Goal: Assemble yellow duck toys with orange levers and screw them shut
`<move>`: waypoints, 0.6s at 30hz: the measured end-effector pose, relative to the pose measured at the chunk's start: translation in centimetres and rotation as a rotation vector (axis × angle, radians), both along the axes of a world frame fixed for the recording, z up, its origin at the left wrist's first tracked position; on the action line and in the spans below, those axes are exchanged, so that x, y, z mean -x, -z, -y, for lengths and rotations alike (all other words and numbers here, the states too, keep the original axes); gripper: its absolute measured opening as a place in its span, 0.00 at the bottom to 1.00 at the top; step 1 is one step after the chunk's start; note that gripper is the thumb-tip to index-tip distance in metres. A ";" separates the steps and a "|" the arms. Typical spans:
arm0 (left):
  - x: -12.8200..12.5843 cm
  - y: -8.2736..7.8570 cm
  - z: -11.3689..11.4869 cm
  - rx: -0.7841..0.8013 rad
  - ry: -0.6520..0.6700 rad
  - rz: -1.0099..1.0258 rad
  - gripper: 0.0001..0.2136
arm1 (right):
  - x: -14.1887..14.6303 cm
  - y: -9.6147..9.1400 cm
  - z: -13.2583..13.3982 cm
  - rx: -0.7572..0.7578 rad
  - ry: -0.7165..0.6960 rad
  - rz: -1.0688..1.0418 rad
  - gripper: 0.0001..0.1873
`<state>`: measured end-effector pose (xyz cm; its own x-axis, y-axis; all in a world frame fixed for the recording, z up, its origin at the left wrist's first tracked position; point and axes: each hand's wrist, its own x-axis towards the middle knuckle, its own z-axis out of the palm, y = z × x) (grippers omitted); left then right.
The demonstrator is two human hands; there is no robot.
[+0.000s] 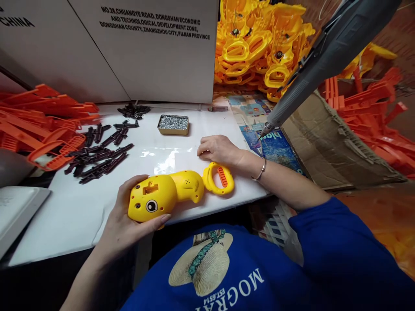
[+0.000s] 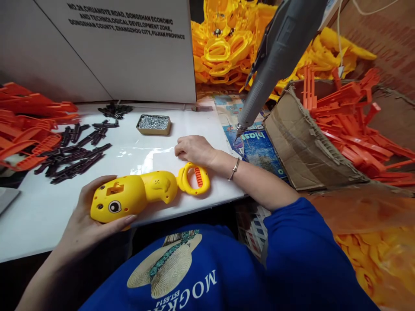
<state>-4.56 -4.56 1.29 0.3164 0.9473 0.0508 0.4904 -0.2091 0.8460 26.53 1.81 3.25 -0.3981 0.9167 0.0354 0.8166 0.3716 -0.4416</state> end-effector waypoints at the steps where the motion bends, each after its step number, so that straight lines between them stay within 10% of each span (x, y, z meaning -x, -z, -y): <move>1: -0.1 0.0 0.1 -0.002 -0.014 0.002 0.39 | 0.3 0.0 -0.3 0.008 -0.004 0.025 0.08; 18: 0.0 -0.4 0.3 -0.008 -0.059 -0.068 0.39 | -2.9 -0.9 3.3 -0.003 0.168 -0.029 0.10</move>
<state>-4.55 -4.84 1.66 0.2630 0.9640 0.0391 0.5586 -0.1852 0.8085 29.38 -1.51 4.14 -0.2376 0.9702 0.0474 0.8546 0.2320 -0.4646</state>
